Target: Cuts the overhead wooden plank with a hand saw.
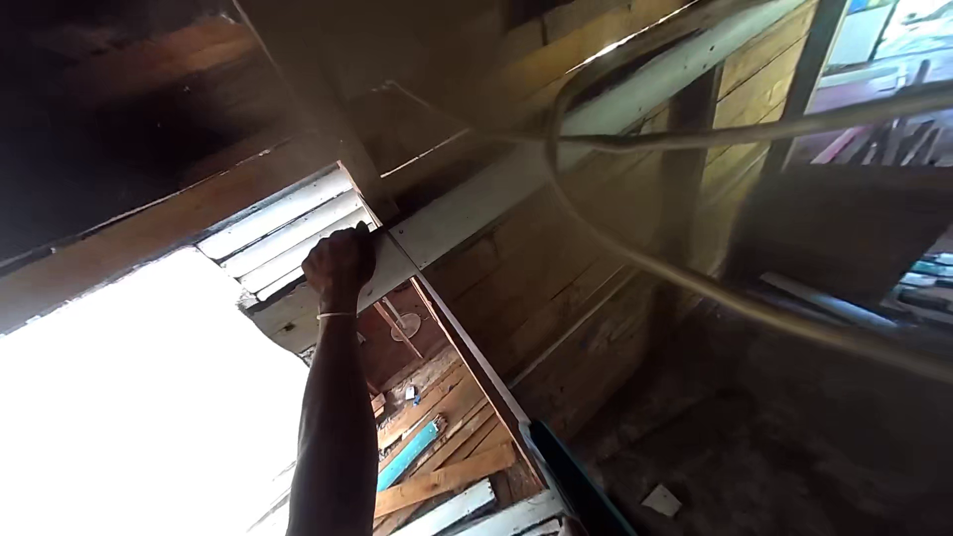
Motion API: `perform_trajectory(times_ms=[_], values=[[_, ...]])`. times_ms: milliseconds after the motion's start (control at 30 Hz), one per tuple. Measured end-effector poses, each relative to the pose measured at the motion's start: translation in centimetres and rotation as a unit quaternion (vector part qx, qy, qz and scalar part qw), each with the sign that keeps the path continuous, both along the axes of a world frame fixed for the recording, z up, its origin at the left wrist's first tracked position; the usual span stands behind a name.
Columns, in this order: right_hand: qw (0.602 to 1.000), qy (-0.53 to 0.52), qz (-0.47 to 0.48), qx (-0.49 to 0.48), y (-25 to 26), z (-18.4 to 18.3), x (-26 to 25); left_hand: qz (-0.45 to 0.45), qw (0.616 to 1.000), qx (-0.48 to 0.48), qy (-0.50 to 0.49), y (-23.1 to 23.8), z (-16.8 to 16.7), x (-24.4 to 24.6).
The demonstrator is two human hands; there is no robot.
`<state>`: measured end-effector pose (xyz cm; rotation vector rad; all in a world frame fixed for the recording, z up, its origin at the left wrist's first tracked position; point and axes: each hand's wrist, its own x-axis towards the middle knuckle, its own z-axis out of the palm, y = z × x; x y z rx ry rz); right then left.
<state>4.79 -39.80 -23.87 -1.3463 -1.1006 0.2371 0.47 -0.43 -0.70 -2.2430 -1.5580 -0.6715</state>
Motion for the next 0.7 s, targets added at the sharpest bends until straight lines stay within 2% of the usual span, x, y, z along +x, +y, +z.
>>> perform_trajectory(times_ms=[67,167,267,333,467,533,600,667,700], values=[[0.998,0.009,0.035,0.043,1.1,0.5,0.5,0.000,1.000,0.005,-0.006,-0.3,-0.2,0.0],[0.992,-0.026,0.008,0.126,8.5,4.9,2.0,-0.013,1.000,0.006,-0.015,-0.7,0.1,0.3],[0.993,-0.008,0.025,0.113,11.5,7.2,2.2,-0.007,1.000,-0.006,0.009,-0.7,-0.2,0.2],[0.995,-0.014,0.029,0.093,9.1,5.7,1.5,0.001,1.000,-0.009,0.014,-0.6,-0.1,0.0],[0.998,-0.009,0.036,0.051,-0.1,0.2,1.2,0.016,1.000,0.000,0.000,-0.4,0.0,0.7],[0.997,0.025,0.050,0.047,-0.8,-0.4,1.6,0.021,1.000,0.004,-0.009,-0.2,-0.1,0.8],[0.997,-0.008,0.037,0.064,3.1,2.1,2.1,0.019,1.000,0.006,-0.017,-0.1,-0.1,0.9],[0.991,-0.068,0.002,0.114,10.0,5.6,2.2,0.011,1.000,0.013,-0.017,-0.1,-0.2,0.7],[0.989,-0.059,0.010,0.135,12.8,7.1,2.2,0.006,1.000,0.011,-0.014,-0.2,-0.3,0.6]])
